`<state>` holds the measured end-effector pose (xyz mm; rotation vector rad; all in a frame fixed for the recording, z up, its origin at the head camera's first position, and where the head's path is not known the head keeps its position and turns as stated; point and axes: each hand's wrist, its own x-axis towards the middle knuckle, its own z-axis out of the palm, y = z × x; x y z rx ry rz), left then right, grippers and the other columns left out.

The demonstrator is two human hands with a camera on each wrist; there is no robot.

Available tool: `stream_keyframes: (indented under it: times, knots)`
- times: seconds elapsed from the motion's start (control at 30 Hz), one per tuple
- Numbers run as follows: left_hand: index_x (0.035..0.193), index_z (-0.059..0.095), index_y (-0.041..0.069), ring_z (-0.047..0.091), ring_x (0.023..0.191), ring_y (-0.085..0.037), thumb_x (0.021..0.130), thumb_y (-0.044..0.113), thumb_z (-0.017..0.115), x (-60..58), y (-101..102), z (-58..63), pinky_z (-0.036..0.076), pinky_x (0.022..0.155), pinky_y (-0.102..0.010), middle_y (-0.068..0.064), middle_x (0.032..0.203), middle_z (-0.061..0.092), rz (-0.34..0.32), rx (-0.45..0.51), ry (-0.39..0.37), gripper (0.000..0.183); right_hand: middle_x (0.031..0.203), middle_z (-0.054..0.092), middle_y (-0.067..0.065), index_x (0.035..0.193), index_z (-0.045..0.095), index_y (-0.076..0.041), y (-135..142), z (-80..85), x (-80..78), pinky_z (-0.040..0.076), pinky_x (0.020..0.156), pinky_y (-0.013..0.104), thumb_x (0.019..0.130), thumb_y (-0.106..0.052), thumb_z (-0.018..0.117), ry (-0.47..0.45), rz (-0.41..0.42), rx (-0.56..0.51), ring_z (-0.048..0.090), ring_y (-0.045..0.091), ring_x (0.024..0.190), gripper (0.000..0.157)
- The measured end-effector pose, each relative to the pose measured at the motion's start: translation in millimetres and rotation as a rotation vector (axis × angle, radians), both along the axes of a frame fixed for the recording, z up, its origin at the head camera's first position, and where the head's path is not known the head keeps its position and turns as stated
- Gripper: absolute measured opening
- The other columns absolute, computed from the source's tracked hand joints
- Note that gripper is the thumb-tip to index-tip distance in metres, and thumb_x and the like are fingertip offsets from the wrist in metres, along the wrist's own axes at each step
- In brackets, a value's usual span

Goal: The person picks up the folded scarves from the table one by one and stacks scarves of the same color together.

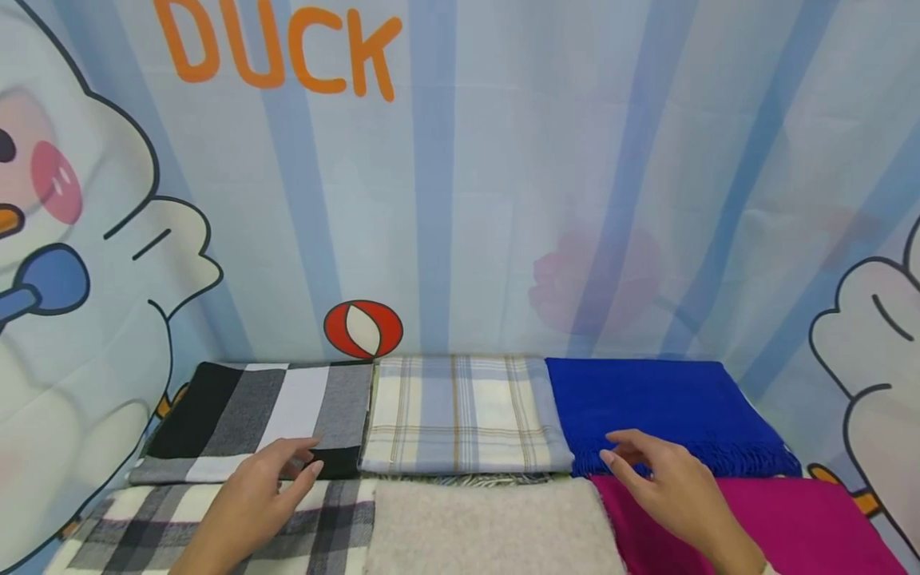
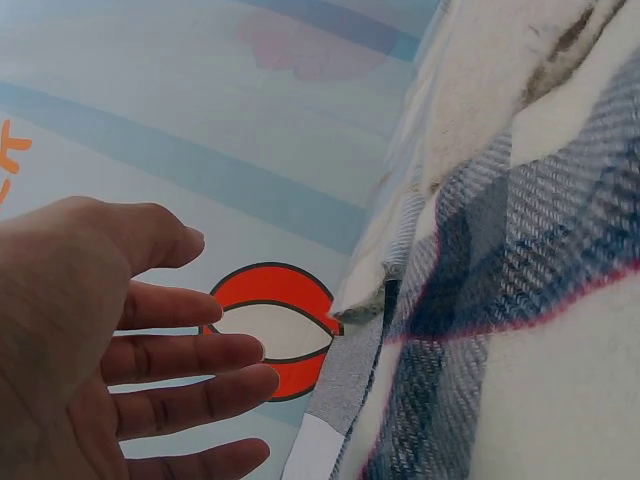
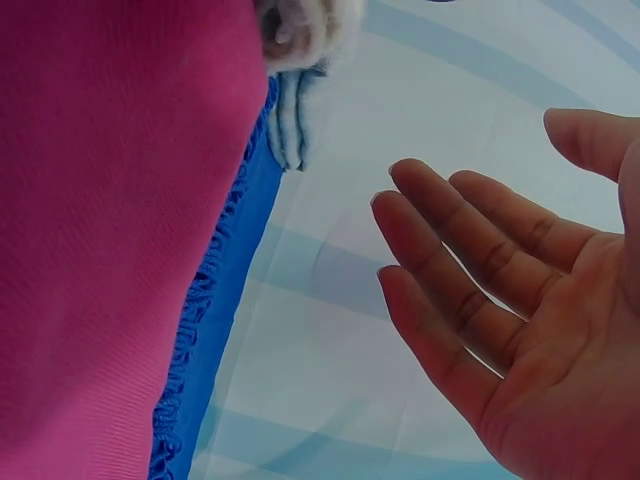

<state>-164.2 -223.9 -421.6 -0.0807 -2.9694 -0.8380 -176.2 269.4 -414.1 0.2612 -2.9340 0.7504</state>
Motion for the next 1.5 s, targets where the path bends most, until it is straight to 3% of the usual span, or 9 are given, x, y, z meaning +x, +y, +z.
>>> stream_keyframes:
  times: [0.53, 0.8, 0.97, 1.43, 1.5]
  knots:
    - [0.126, 0.066, 0.003, 0.068, 0.086, -0.017, 0.096, 0.029, 0.069, 1.9, -2, -10.8, 0.059, 0.073, -0.04, -0.005, 0.105, 0.071, 0.016, -0.013, -0.015, 0.04, 0.099, 0.075, -0.011, 0.124, 0.071, -0.021, -4, -8.2, -3.0, 0.059, 0.072, 0.041, 0.098, -0.057, 0.059, -0.03, 0.006, 0.01, 0.071, 0.011, 0.089, 0.045]
    - [0.13, 0.063, 0.001, 0.067, 0.085, -0.017, 0.097, 0.034, 0.068, 7.7, -14, -14.7, 0.057, 0.074, -0.046, -0.011, 0.115, 0.071, 0.079, -0.013, -0.086, 0.047, 0.094, 0.073, -0.014, 0.123, 0.071, -0.019, -14, -5.4, -7.8, 0.056, 0.065, 0.034, 0.098, -0.059, 0.058, -0.017, 0.043, 0.018, 0.069, 0.006, 0.083, 0.049]
    - [0.13, 0.062, -0.001, 0.068, 0.086, -0.02, 0.097, 0.034, 0.067, 12.5, -20, -17.6, 0.058, 0.078, -0.049, -0.013, 0.112, 0.071, 0.129, -0.041, -0.124, 0.048, 0.094, 0.074, -0.014, 0.121, 0.072, -0.021, -21, -4.6, -11.8, 0.055, 0.062, 0.031, 0.097, -0.061, 0.057, -0.012, 0.07, 0.027, 0.068, 0.004, 0.081, 0.049]
    - [0.128, 0.061, -0.007, 0.067, 0.083, -0.021, 0.098, 0.033, 0.066, 13.2, -47, -18.4, 0.057, 0.077, -0.05, -0.018, 0.11, 0.069, 0.159, -0.077, -0.143, 0.05, 0.096, 0.073, -0.017, 0.123, 0.071, -0.019, -42, 0.5, -22.8, 0.057, 0.07, 0.035, 0.099, -0.048, 0.062, -0.003, 0.151, 0.005, 0.069, 0.004, 0.088, 0.038]
    - [0.129, 0.061, -0.007, 0.067, 0.084, -0.022, 0.098, 0.034, 0.066, 13.7, -50, -19.0, 0.057, 0.077, -0.05, -0.018, 0.111, 0.069, 0.169, -0.078, -0.148, 0.052, 0.096, 0.073, -0.018, 0.123, 0.072, -0.02, -46, -0.8, -24.7, 0.057, 0.072, 0.036, 0.098, -0.051, 0.061, -0.007, 0.153, 0.006, 0.069, 0.003, 0.088, 0.041]
